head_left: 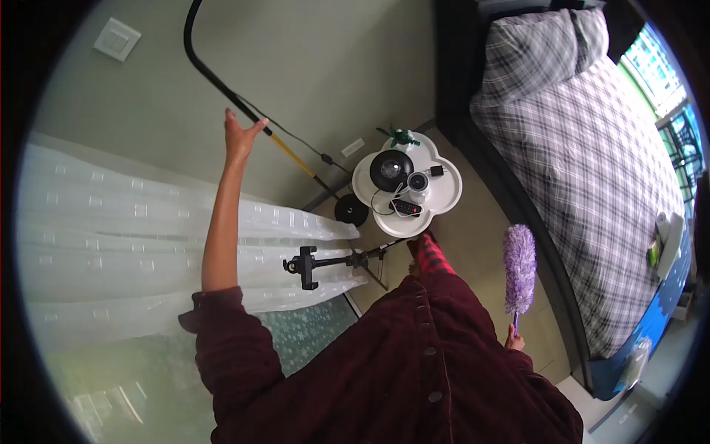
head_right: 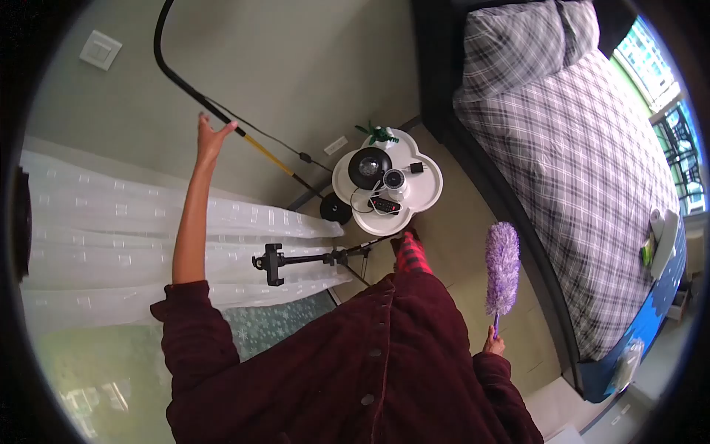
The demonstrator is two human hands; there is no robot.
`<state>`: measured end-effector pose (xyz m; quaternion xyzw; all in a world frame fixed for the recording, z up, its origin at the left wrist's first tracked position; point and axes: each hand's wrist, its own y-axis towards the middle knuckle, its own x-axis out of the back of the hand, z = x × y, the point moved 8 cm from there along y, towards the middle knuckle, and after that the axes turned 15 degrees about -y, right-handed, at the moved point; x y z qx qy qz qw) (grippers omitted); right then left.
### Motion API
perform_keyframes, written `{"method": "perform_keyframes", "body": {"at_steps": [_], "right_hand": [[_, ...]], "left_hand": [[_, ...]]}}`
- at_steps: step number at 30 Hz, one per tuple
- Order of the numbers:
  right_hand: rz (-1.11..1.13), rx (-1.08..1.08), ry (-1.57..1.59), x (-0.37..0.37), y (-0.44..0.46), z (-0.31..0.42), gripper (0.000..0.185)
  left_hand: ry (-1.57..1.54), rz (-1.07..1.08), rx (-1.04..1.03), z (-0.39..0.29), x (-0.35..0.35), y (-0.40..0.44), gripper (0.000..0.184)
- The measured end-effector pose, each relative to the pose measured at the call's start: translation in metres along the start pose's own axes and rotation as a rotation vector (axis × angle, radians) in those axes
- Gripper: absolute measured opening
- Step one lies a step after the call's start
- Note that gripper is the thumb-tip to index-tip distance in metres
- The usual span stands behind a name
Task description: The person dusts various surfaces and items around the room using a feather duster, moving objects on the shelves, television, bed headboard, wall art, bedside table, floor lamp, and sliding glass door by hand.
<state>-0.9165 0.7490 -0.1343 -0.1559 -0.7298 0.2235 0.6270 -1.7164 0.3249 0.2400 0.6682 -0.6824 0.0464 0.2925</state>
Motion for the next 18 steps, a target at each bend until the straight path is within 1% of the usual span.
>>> {"method": "perform_keyframes", "body": {"at_steps": [1, 2, 4, 5, 7, 8, 13, 15, 17, 18], "right_hand": [[-0.021, -0.014, 0.025, -0.004, -0.001, -0.001, 0.075], [-0.040, -0.029, 0.046, -0.008, -0.003, -0.003, 0.075], [-0.026, -0.027, 0.074, -0.017, -0.003, -0.006, 0.074], [-0.017, -0.008, 0.094, -0.020, -0.004, -0.003, 0.074], [0.018, -0.034, 0.051, -0.018, -0.005, 0.003, 0.073], [0.029, -0.024, 0.040, -0.019, -0.003, 0.005, 0.072], [0.062, 0.013, 0.007, -0.022, 0.010, 0.029, 0.069], [0.077, 0.027, -0.003, -0.017, 0.011, 0.044, 0.070], [0.083, 0.041, -0.010, -0.009, 0.013, 0.060, 0.070], [0.074, 0.067, -0.003, -0.005, 0.012, 0.069, 0.070]], "left_hand": [[-0.097, 0.101, -0.049, 0.014, -0.015, 0.010, 0.051], [-0.103, 0.118, -0.059, 0.015, -0.025, 0.009, 0.051], [-0.272, 0.109, 0.043, 0.028, -0.035, 0.001, 0.044], [-0.272, 0.124, 0.042, 0.029, -0.035, 0.002, 0.044], [0.017, 0.065, -0.016, 0.030, -0.022, 0.007, 0.027], [0.061, 0.021, -0.072, 0.028, -0.017, 0.006, 0.016], [0.108, 0.017, -0.045, 0.032, 0.016, -0.006, 0.015], [0.008, -0.004, 0.003, 0.039, 0.029, -0.016, 0.014], [0.048, -0.013, 0.007, 0.042, 0.038, -0.022, 0.013], [0.003, -0.031, 0.014, 0.044, 0.042, -0.026, 0.012]]}}
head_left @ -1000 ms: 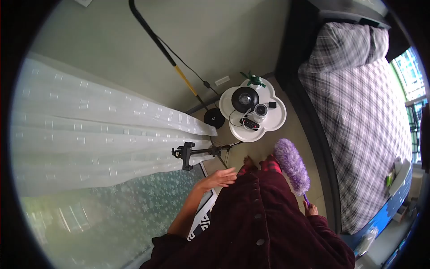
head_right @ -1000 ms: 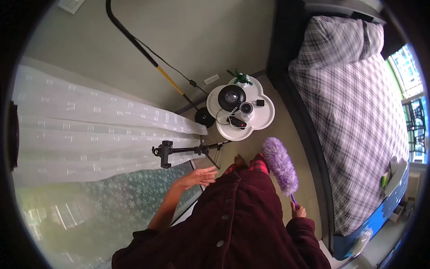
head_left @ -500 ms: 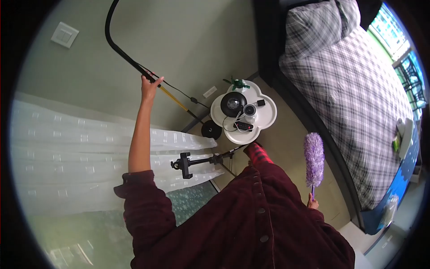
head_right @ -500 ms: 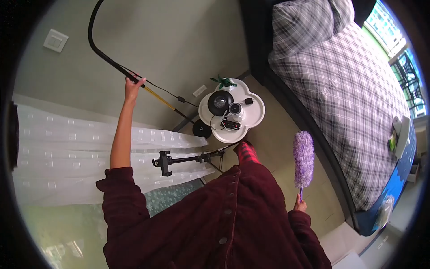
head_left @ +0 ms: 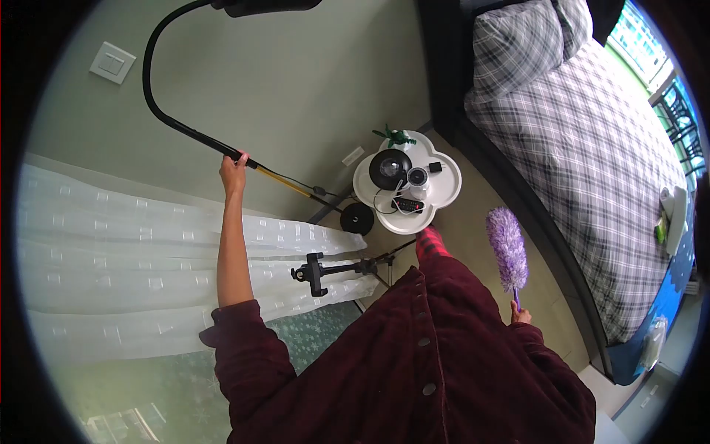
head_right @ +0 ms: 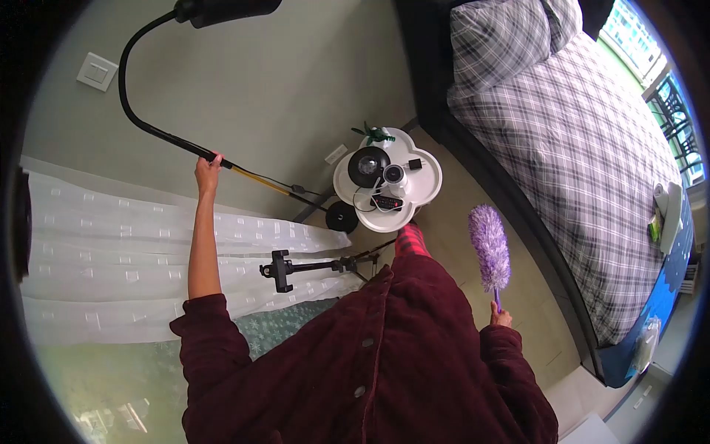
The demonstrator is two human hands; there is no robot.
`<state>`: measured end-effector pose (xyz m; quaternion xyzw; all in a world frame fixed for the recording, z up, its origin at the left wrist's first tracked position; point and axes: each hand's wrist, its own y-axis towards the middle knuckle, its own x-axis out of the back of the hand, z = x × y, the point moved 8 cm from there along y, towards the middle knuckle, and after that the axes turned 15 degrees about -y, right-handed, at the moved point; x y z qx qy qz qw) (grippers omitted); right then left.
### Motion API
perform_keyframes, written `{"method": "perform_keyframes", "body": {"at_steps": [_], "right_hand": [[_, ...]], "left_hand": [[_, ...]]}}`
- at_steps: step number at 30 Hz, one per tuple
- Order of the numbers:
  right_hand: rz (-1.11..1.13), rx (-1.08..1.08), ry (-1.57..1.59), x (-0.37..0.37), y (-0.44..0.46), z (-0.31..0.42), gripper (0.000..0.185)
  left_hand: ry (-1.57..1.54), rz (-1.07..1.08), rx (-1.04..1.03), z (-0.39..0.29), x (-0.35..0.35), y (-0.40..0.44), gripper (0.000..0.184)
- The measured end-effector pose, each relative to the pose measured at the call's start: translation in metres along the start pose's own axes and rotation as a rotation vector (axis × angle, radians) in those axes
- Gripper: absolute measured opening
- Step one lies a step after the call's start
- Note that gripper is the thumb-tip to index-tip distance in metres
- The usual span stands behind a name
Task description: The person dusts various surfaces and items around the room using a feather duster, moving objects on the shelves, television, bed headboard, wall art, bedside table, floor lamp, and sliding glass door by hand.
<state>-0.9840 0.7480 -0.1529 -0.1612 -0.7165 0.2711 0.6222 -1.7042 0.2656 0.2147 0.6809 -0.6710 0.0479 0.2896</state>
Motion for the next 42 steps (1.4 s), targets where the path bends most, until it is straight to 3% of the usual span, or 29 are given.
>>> {"method": "perform_keyframes", "body": {"at_steps": [18, 23, 29, 31, 33, 38, 40, 42], "right_hand": [[-0.064, 0.100, -0.014, 0.023, 0.038, 0.047, 0.070], [-0.090, 0.173, -0.001, 0.036, 0.033, 0.059, 0.069], [-0.087, 0.264, -0.006, 0.035, 0.030, 0.063, 0.066], [-0.093, 0.273, 0.001, 0.040, 0.025, 0.061, 0.068], [-0.105, 0.265, -0.026, 0.047, 0.022, 0.057, 0.068], [-0.367, 0.360, 0.218, 0.097, -0.006, 0.077, 0.056], [-0.529, 0.551, 0.314, 0.134, -0.014, 0.115, 0.044], [-0.615, 0.767, 0.504, 0.207, -0.045, 0.187, 0.034]], "left_hand": [[0.050, -0.136, -0.035, -0.003, 0.010, -0.025, 0.017], [-0.190, -0.067, -0.023, -0.002, -0.002, -0.031, 0.021], [-0.132, -0.010, 0.048, 0.025, -0.029, -0.050, 0.022], [-0.295, -0.002, 0.106, 0.016, -0.036, -0.058, 0.025], [-0.265, 0.009, 0.089, 0.026, -0.037, -0.049, 0.028], [-0.241, -0.066, 0.137, -0.005, -0.025, -0.038, 0.039], [-0.197, -0.292, -0.195, -0.076, 0.005, -0.032, 0.050], [-0.198, -0.381, -0.538, -0.167, 0.033, -0.020, 0.054]]}}
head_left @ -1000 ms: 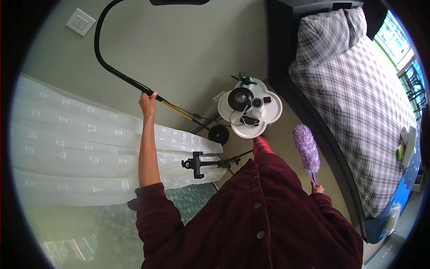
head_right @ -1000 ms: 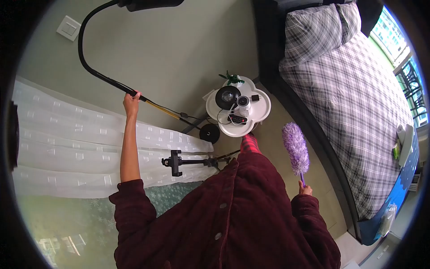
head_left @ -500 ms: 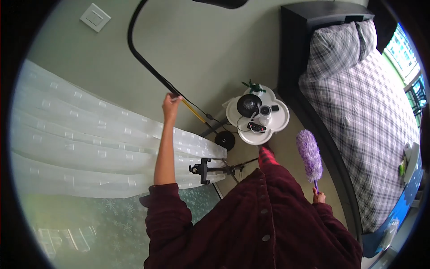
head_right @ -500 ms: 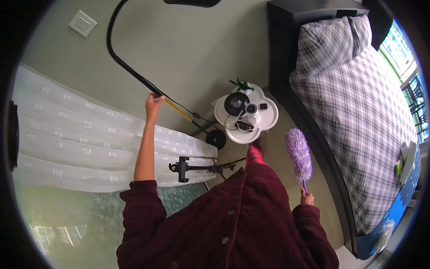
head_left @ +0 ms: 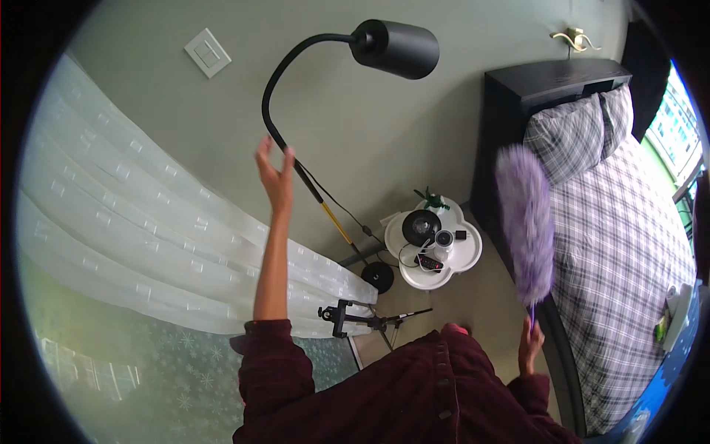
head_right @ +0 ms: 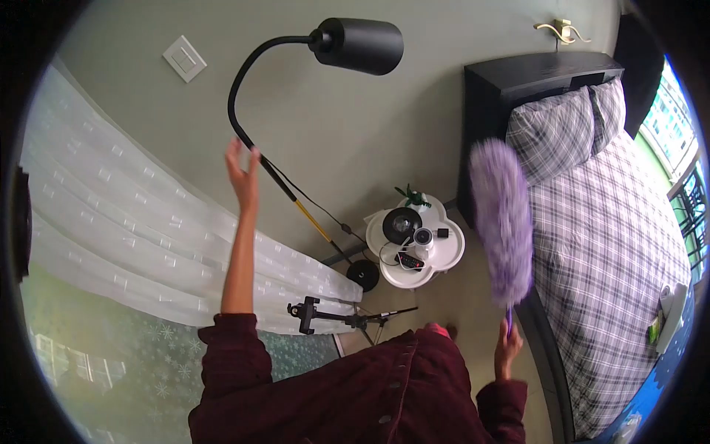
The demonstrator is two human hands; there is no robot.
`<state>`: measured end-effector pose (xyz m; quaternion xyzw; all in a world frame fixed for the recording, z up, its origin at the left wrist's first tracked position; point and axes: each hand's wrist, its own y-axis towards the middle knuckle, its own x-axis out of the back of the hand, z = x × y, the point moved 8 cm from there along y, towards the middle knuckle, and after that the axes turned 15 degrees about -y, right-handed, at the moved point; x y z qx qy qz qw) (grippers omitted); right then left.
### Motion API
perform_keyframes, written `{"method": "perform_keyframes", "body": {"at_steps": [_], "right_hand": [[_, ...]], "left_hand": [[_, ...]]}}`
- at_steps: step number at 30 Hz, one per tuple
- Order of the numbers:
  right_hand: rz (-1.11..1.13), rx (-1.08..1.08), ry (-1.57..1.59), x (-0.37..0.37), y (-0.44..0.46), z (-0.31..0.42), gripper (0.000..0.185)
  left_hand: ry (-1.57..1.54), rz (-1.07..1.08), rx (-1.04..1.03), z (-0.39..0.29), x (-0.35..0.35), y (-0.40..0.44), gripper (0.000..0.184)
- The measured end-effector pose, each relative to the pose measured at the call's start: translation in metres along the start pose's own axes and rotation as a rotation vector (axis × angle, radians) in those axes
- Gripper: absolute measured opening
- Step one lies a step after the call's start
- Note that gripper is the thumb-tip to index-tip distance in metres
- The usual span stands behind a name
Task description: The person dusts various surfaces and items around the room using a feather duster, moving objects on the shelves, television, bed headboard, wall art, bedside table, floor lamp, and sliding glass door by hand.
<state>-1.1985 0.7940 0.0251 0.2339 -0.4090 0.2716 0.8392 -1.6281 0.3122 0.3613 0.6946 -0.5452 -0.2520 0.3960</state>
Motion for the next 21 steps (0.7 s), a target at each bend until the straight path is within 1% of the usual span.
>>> {"method": "perform_keyframes", "body": {"at_steps": [1, 2, 3, 4, 5, 6, 7, 8, 9, 10, 11, 12, 13, 15, 16, 17, 19, 20, 21], "right_hand": [[-0.036, 0.051, 0.147, 0.011, 0.033, 0.048, 0.030], [-0.016, 0.076, 0.291, 0.018, 0.064, 0.096, 0.026], [0.006, 0.076, 0.405, 0.024, 0.091, 0.142, 0.025], [0.063, 0.043, 0.634, -0.009, 0.121, 0.158, 0.027], [0.144, 0.031, 0.603, -0.001, 0.136, 0.211, 0.029], [0.058, 0.133, 0.751, 0.008, 0.146, 0.264, 0.028], [0.129, 0.126, 0.806, 0.002, 0.151, 0.301, 0.029], [0.146, 0.240, 0.746, -0.007, 0.152, 0.329, 0.035], [0.385, 0.126, 0.634, -0.017, 0.142, 0.350, 0.040], [0.209, 0.318, 0.511, -0.005, 0.136, 0.371, 0.048], [0.158, 0.395, 0.404, 0.004, 0.134, 0.378, 0.051], [0.162, 0.374, 0.326, 0.005, 0.141, 0.373, 0.052], [0.167, 0.351, 0.249, 0.006, 0.149, 0.365, 0.053], [0.090, 0.369, 0.173, 0.001, 0.168, 0.345, 0.052], [0.073, 0.389, 0.179, 0.000, 0.175, 0.339, 0.051], [0.073, 0.392, 0.184, 0.004, 0.179, 0.338, 0.051], [0.010, 0.336, 0.239, 0.020, 0.187, 0.329, 0.051], [-0.010, 0.289, 0.305, 0.026, 0.193, 0.324, 0.047], [-0.004, 0.289, 0.308, 0.030, 0.198, 0.322, 0.047]], "left_hand": [[0.029, -0.002, -0.137, -0.041, -0.008, 0.031, 0.052], [0.058, -0.003, -0.273, -0.081, -0.018, 0.060, 0.049], [0.120, 0.086, -0.334, -0.115, -0.041, 0.088, 0.046], [0.183, 0.171, -0.391, -0.141, -0.064, 0.109, 0.044], [0.350, 0.257, -0.480, -0.156, -0.091, 0.123, 0.041], [0.517, 0.341, -0.567, -0.163, -0.118, 0.132, 0.039], [0.512, 0.332, -0.567, -0.164, -0.135, 0.139, 0.039], [0.724, 0.472, -0.488, -0.150, -0.161, 0.144, 0.036], [0.935, 0.613, -0.401, -0.134, -0.180, 0.146, 0.033], [0.932, 0.608, -0.408, -0.129, -0.187, 0.148, 0.033], [0.955, 0.576, -0.333, -0.117, -0.187, 0.153, 0.027], [0.978, 0.543, -0.256, -0.110, -0.184, 0.158, 0.022], [0.980, 0.541, -0.263, -0.107, -0.182, 0.160, 0.022], [0.810, 0.589, -0.339, -0.115, -0.182, 0.155, 0.018], [0.787, 0.620, -0.276, -0.114, -0.182, 0.158, 0.027], [0.791, 0.617, -0.278, -0.116, -0.183, 0.158, 0.027], [0.459, 0.603, -0.170, -0.123, -0.181, 0.156, 0.041], [0.464, 0.600, -0.169, -0.127, -0.181, 0.156, 0.041], [0.500, 0.599, -0.053, -0.122, -0.179, 0.157, 0.046]]}}
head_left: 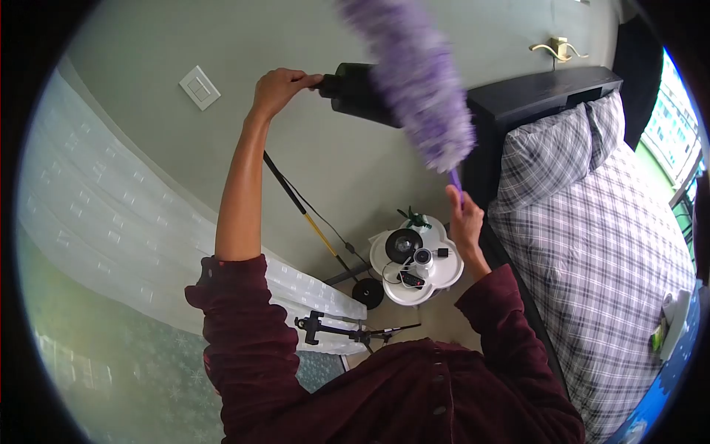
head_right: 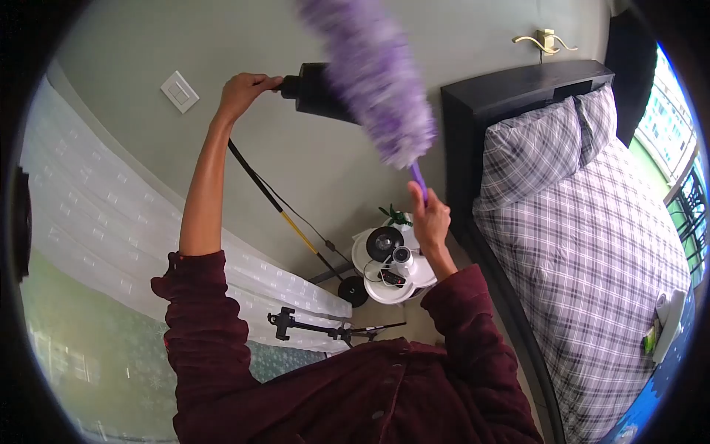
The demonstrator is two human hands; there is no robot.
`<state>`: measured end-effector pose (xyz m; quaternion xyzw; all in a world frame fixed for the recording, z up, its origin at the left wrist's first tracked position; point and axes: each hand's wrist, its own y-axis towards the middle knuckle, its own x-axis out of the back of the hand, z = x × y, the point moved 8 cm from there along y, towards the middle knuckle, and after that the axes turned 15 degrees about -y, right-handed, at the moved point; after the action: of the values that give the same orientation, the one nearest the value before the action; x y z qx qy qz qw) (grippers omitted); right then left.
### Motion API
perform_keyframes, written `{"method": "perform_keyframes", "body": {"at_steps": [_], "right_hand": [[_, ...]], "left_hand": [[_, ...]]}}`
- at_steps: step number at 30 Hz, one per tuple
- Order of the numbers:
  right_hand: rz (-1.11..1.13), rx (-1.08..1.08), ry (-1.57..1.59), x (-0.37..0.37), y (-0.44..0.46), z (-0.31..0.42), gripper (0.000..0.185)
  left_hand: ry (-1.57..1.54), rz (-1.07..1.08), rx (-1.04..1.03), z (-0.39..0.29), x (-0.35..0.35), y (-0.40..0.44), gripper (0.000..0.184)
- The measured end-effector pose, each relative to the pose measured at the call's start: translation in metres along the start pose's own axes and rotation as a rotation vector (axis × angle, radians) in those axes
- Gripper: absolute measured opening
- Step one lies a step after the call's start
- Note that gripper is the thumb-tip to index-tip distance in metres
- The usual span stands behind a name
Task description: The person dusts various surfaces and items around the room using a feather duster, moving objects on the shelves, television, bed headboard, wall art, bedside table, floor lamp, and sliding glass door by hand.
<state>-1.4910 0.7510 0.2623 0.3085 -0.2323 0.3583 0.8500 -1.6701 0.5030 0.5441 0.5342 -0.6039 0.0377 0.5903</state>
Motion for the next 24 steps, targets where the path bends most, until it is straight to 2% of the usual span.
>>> {"method": "perform_keyframes", "body": {"at_steps": [1, 2, 4, 5, 6, 8, 9, 12, 14, 16, 17, 19, 21, 23, 24], "right_hand": [[-0.014, -0.079, 0.116, 0.006, 0.006, -0.008, 0.044], [-0.030, -0.156, 0.232, 0.012, 0.009, -0.014, 0.042], [-0.011, -0.159, 0.276, 0.014, 0.005, -0.014, 0.038], [-0.093, -0.018, 0.269, 0.020, -0.003, -0.003, 0.039], [-0.176, 0.125, 0.262, 0.026, -0.015, 0.009, 0.039], [0.008, 0.199, -0.028, 0.004, -0.047, 0.017, 0.040], [0.092, 0.212, -0.023, -0.011, -0.065, 0.009, 0.040], [0.297, 0.214, -0.052, -0.069, -0.132, -0.055, 0.043], [0.379, 0.201, -0.260, -0.087, -0.174, -0.117, 0.048], [0.575, 0.073, -0.341, -0.079, -0.195, -0.159, 0.051], [0.579, 0.079, -0.333, -0.075, -0.192, -0.155, 0.051], [0.512, 0.100, -0.235, -0.056, -0.177, -0.145, 0.050], [0.403, 0.113, -0.020, -0.049, -0.147, -0.097, 0.048], [0.643, -0.095, 0.499, -0.072, -0.138, -0.042, 0.043], [0.691, -0.175, 0.558, -0.099, -0.144, -0.026, 0.044]], "left_hand": [[-0.001, 0.029, 0.114, 0.005, -0.001, -0.001, 0.052], [0.002, 0.030, 0.115, 0.004, 0.002, -0.002, 0.052], [0.014, 0.036, 0.211, 0.010, 0.008, -0.008, 0.053], [0.015, 0.040, 0.215, 0.011, 0.008, -0.010, 0.053], [0.051, 0.001, 0.161, 0.009, 0.011, -0.011, 0.052], [0.089, -0.039, 0.106, 0.024, 0.011, -0.010, 0.052], [-0.001, -0.236, -0.271, 0.022, 0.017, -0.011, 0.051], [-0.225, -0.281, -0.286, 0.004, 0.031, -0.024, 0.048], [0.040, -0.024, 0.123, 0.001, 0.020, -0.028, 0.047], [0.028, -0.022, 0.169, -0.008, 0.025, -0.037, 0.050], [-0.030, -0.032, 0.114, -0.012, 0.026, -0.038, 0.049], [-0.099, -0.036, 0.078, -0.013, 0.024, -0.045, 0.047], [-0.170, -0.106, -0.097, -0.025, 0.033, -0.053, 0.039], [-0.213, -0.082, -0.010, -0.021, 0.034, -0.058, 0.036], [-0.255, -0.062, 0.056, -0.019, 0.032, -0.059, 0.033]]}}
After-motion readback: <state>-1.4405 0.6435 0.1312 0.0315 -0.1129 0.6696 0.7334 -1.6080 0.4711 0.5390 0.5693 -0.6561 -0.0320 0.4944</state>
